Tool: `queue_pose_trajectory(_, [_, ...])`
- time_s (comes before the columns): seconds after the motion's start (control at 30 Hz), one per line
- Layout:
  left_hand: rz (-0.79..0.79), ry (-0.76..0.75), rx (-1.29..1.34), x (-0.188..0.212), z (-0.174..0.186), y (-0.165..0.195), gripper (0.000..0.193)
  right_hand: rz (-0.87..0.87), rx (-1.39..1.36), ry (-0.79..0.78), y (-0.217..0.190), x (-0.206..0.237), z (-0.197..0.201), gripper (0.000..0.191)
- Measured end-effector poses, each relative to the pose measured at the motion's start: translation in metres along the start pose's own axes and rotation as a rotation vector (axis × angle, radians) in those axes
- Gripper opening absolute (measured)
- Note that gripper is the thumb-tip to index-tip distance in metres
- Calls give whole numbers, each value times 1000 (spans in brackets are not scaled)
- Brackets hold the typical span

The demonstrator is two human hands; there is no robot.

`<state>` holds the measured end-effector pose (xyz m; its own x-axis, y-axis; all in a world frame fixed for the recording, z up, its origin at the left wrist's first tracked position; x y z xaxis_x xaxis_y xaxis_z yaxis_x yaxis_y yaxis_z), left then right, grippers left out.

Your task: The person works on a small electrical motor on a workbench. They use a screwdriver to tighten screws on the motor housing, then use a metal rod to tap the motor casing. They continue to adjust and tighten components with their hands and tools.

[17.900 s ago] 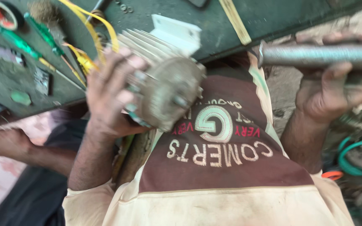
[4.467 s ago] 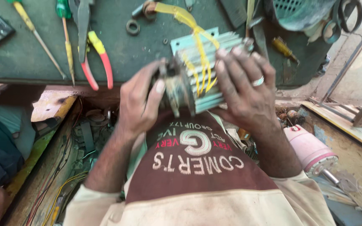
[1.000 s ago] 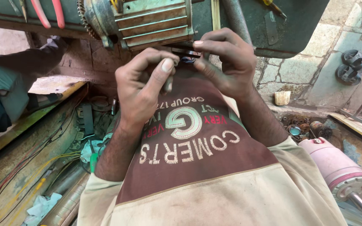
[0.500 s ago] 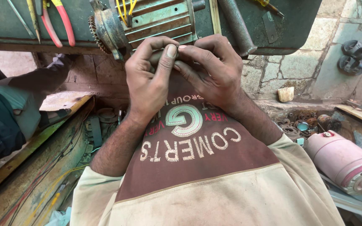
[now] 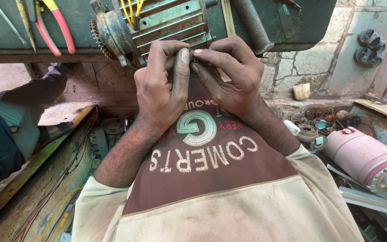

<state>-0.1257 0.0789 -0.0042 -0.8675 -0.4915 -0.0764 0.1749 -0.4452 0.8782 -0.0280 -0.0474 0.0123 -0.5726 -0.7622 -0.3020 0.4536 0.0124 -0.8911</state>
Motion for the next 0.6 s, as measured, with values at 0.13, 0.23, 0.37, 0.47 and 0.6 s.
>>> queue_pose_trajectory(0.13, [-59,27,-40,0,0,-2,10,-72,-197,15,11,4,4,23])
queue_pose_trajectory(0.23, [-123,98,-39,-7,6,-6,6,-373,-900,78,40,11,6,20])
queue_pose_trajectory(0.37, [-206,204,-11,-17,21,-4,6,-526,-1353,54,55,25,4,20])
queue_pose_trajectory(0.47, [-348,281,-95,-31,26,3,6,-536,-1338,56,63,30,8,19])
queue_pose_trajectory(0.6, [-462,350,-320,-44,23,8,6,-376,-870,81,77,20,24,16])
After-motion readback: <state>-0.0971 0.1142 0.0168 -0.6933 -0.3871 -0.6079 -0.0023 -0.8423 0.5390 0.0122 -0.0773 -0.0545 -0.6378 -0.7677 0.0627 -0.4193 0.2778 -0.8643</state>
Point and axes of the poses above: each hand's wrist, its own x-axis away from the middle knuckle, its own z-axis out of the back of the hand, y = z × x, the point moved 6 cm from there along -x, towards the middle knuckle, and after that the axes turned 13 degrees about -x, right-handed, at the moved point
